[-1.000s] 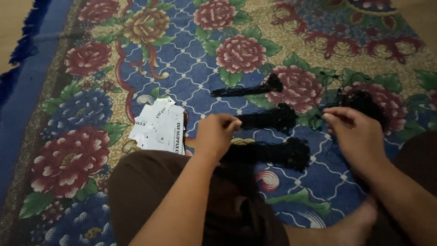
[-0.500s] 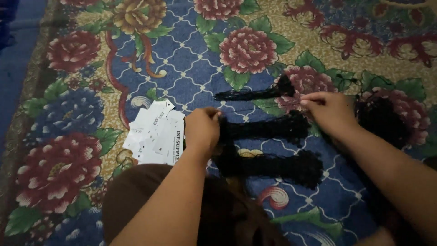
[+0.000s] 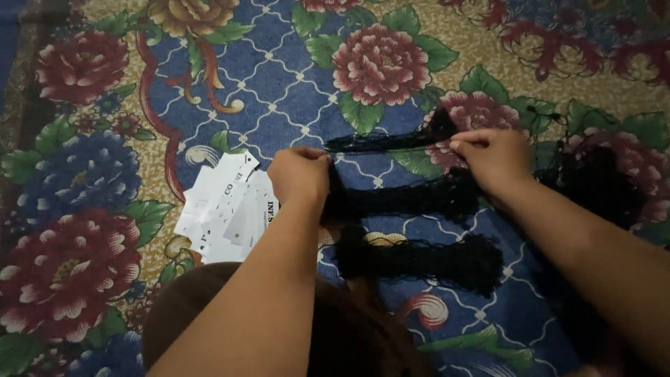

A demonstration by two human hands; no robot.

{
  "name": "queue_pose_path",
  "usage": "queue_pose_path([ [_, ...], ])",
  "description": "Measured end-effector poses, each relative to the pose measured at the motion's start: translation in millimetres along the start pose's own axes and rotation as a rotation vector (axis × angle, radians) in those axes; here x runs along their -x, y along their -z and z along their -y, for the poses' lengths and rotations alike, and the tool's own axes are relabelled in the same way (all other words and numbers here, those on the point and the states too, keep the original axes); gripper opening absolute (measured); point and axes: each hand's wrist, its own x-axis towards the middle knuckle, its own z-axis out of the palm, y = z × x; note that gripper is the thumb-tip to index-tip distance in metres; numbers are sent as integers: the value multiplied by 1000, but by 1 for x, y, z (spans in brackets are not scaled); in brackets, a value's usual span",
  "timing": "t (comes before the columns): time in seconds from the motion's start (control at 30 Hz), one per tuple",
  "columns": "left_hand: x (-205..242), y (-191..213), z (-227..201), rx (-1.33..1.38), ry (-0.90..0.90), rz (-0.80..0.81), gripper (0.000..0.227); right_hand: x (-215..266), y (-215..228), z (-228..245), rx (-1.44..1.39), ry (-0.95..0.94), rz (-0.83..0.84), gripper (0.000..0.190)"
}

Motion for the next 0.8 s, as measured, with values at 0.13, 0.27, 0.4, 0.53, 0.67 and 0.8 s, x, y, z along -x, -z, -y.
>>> queue_pose_path([
  [0.13,-4,0,-2,-4,23,7,10,-4,-9,-4,-46,-35,-65,20],
  [0.27,-6,-2,-6,59,61,-9,10,-6,-13,-3,-109,-82,-56,20],
  [0.4,-8,-3,-8,65,103,0,9,-2,-14,2,-164,-107,-99,20],
  [0.53,-14,-6,-8,40,117,10,7,-5,-12,3,-207,-123,-104,22],
  [0.67,-20,-11,-4,34,93,4,6,-6,-11,1,-106,-69,-89,19],
  [0.8,-10,-7,-5,-30,-70,-33,9,0,-8,5,-122,-51,-76,23],
])
